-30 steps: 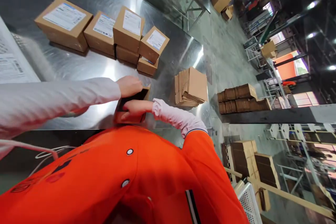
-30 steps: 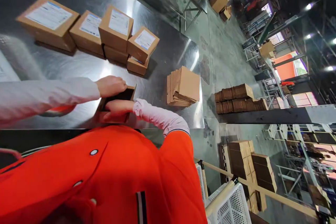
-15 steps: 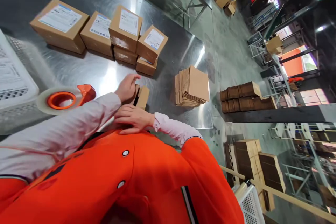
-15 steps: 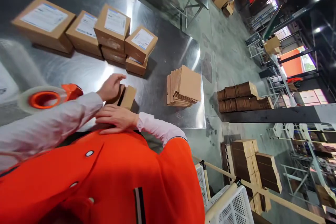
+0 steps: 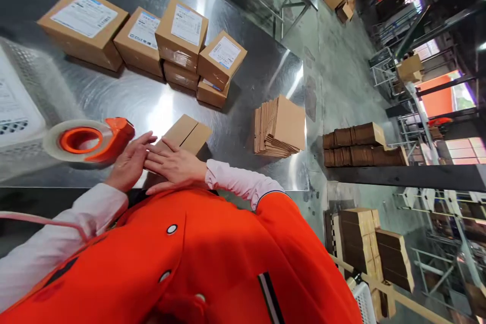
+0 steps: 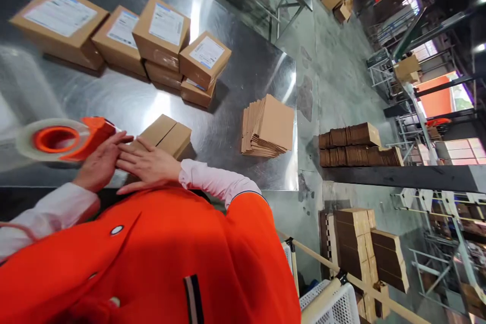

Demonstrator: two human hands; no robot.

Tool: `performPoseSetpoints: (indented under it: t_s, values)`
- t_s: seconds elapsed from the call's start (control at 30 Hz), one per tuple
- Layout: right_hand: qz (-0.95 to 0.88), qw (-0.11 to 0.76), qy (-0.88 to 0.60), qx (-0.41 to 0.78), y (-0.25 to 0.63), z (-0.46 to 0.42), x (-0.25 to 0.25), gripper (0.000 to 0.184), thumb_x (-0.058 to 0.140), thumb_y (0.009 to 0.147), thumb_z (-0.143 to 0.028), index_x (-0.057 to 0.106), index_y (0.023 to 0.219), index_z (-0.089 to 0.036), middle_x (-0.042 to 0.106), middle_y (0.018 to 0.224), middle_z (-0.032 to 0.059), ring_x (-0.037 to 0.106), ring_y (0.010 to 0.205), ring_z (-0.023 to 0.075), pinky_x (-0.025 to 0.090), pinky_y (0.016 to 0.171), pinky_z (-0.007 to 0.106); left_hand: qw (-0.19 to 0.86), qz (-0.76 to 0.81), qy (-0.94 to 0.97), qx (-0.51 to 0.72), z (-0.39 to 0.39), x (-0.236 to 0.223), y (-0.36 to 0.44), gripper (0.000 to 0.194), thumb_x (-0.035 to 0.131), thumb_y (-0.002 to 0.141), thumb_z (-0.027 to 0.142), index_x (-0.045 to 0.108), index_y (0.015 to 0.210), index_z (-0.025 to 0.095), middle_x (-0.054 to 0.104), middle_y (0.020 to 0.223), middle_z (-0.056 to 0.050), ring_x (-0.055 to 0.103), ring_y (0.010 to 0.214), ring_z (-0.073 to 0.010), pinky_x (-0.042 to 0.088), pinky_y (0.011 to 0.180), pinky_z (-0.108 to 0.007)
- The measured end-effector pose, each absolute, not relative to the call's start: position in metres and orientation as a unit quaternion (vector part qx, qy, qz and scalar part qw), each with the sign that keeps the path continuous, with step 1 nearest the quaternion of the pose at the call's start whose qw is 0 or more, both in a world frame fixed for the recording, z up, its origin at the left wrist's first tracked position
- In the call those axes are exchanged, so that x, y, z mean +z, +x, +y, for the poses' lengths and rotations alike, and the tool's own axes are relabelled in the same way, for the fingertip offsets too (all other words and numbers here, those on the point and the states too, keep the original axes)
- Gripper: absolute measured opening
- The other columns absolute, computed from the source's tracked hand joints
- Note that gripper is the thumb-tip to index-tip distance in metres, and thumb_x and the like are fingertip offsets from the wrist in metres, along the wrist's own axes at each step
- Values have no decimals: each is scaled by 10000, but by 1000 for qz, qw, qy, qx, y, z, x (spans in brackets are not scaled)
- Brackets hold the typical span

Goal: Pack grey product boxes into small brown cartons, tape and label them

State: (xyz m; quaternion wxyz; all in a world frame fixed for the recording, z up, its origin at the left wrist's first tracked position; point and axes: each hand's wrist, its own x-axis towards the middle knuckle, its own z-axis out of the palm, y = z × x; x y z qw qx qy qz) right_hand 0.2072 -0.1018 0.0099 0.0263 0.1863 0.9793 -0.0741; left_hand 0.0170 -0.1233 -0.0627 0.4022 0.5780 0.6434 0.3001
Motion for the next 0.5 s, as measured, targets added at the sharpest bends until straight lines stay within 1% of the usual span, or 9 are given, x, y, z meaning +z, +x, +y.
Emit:
performPoseSetpoints:
  t_s: [0.03,0.07,0.1,0.17,0.2,0.23,0.27,0.33,0.5]
  values:
    - [979,44,190,-60,208,-103,11,731,567,1096,-621,564,1605,-97,418,1757,200,337,1693,330,117,1424,629,378,663,578,290,-118,-65,10,894,107,1064,632,421,1625,11,555,1602,-246,560,1481,-276,447,1280,-419]
    - [978,57,195,-49,206,-104,12,725,539,1119,-589,504,1655,-102,353,1789,192,304,1708,316,112,1426,625,346,689,575,274,-114,-67,1,878,99,1068,577,394,1636,-23,539,1602,-269,536,1499,-301,434,1285,-457]
    - [977,65,199,-41,204,-105,11,712,511,1139,-555,456,1689,-108,305,1810,180,280,1718,303,119,1428,617,311,717,570,256,-110,-69,-9,881,138,1061,557,383,1636,-64,513,1603,-305,495,1526,-353,393,1302,-525]
    - [974,73,214,-30,198,-107,9,664,475,1164,-481,408,1719,-121,263,1827,152,259,1726,282,146,1430,599,251,756,571,199,-106,-72,-28,949,292,1016,609,417,1613,-118,462,1586,-388,406,1550,-502,300,1288,-688]
    - [972,76,219,-27,194,-108,8,643,457,1172,-450,401,1723,-124,259,1829,142,255,1728,276,164,1429,595,231,763,581,162,-107,-74,-35,988,366,984,642,433,1618,-113,451,1571,-417,393,1531,-566,287,1251,-750]
    - [970,75,229,-23,191,-109,7,614,435,1179,-409,400,1724,-128,255,1831,131,252,1729,269,181,1427,594,217,762,597,122,-109,-75,-40,1005,416,961,663,452,1630,-86,460,1548,-429,413,1497,-603,300,1214,-779]
    - [968,69,242,-20,189,-110,5,586,407,1185,-363,402,1724,-133,250,1833,119,250,1730,261,199,1424,595,206,758,613,85,-111,-77,-44,998,421,961,670,459,1646,-53,482,1519,-431,452,1458,-613,327,1183,-783]
    - [963,46,263,-22,185,-111,1,546,377,1183,-284,437,1709,-152,260,1829,104,271,1723,254,241,1412,604,188,746,638,24,-113,-79,-51,955,348,991,642,440,1676,-18,546,1442,-422,534,1382,-580,380,1147,-754]
    - [958,-32,276,-73,182,-110,-9,486,492,1142,-232,586,1618,-201,412,1769,94,376,1681,289,277,1399,613,192,691,694,-62,-99,-67,-73,945,290,979,617,447,1686,12,685,1264,-337,640,1178,-479,477,1079,-683]
